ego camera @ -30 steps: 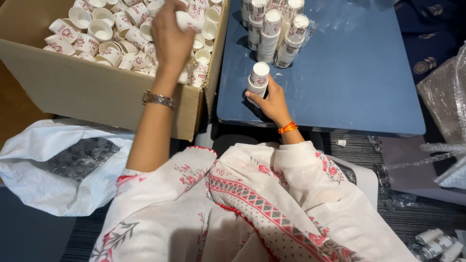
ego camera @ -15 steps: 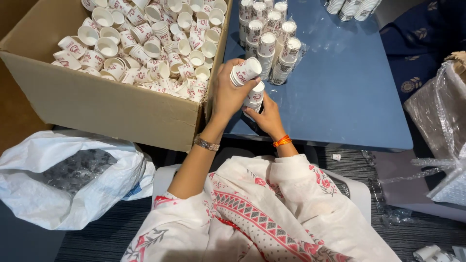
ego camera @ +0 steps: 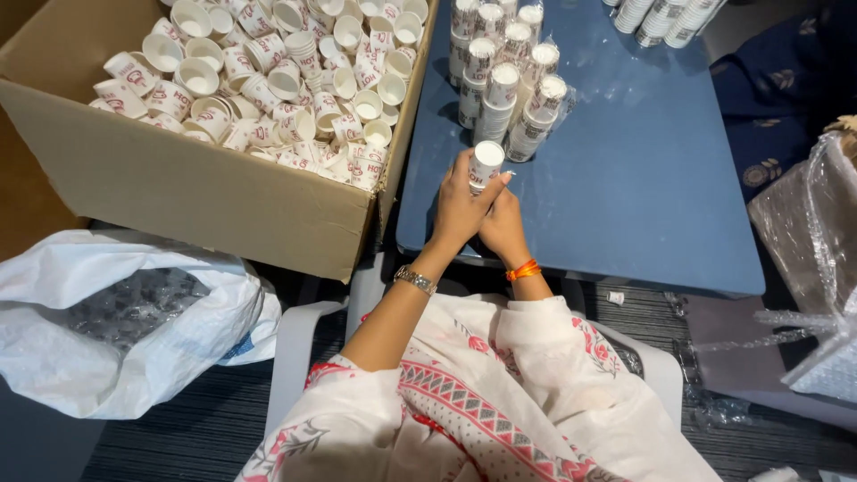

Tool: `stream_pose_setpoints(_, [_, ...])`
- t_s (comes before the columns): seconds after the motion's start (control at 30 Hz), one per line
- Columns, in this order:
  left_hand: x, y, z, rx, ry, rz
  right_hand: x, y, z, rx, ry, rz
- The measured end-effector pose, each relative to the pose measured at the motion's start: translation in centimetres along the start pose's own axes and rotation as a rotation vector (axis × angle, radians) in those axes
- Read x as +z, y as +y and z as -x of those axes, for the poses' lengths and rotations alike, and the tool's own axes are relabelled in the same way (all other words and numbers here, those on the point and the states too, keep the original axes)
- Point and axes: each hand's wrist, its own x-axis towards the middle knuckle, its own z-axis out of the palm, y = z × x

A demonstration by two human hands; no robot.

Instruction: Counting and stacking paper cups for packaging in a manufacturing facility.

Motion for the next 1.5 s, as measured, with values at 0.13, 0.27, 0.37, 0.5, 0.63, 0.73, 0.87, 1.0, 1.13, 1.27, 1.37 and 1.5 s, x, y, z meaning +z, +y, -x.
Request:
stream_pose_setpoints(0.13, [-3.1, 0.0, 0.9, 0.018, -0.232, -0.156, -0.2, -0.6, 1.7, 0.086, -0.036, 0.071])
stream_pose_setpoints(0.27, [-9.5, 4.4, -6.0, 0.34, -0.286, -0.169, 0.0, -2.0, -0.3, -0.035, 0.004, 0.065])
stream_pose_setpoints(0.37, [-13.0, 4.9, -11.6, 0.294, -0.267, -0.39, -0.4, -3.4, 1.1, 0.054, -0.027, 0.01])
stream_pose_setpoints(0.5, [-15.7, -0.3, -21.8, -0.022, -0.239, -0.955, -0.4, -3.0, 0.5, 0.031, -0.026, 0.019])
stream_pose_setpoints(0.63, [-16.5, -9.0, -27.1, -0.417, -0.387, -1.232, -0.6, -3.1, 0.8, 0.104, -0.037, 0.074])
stream_pose_setpoints(0.73, [-17.5, -14.9, -27.6, -0.523, -0.414, -1.243, -0.6, -4.1, 0.2, 0.116, -0.052, 0.012])
stream_pose_setpoints(0.87, [-17.3, -15.4, -27.6, -0.578, -0.489, -1.308, -0.8, -4.4, 0.1, 0.157, -0.081, 0.018])
stream_pose_setpoints(1.0, [-16.4, -12.4, -27.8, -0.379, -0.446, -1.304, -0.9, -4.2, -0.3, 0.139, -0.094, 0.045])
stream_pose_setpoints(1.13, [-14.4, -4.1, -23.9, 0.049, -0.365, -0.866, -0.5, -4.0, 0.1, 0.117, -0.091, 0.062])
stream_pose_setpoints(1.27, [-11.7, 2.7, -19.4, 0.193, -0.351, -0.742, -0.7, -3.8, -0.7, 0.114, -0.09, 0.113])
stream_pose_setpoints(1.37, [-10.3, 4.4, -15.4, 0.306, -0.266, -0.74, -0.6, -3.8, 0.3, 0.089, -0.095, 0.034])
stream_pose_setpoints(1.5, [-8.9, 9.1, -10.5, 0.342, -0.138, -0.501, -0.5, -3.1, 0.3, 0.057, -0.077, 0.053])
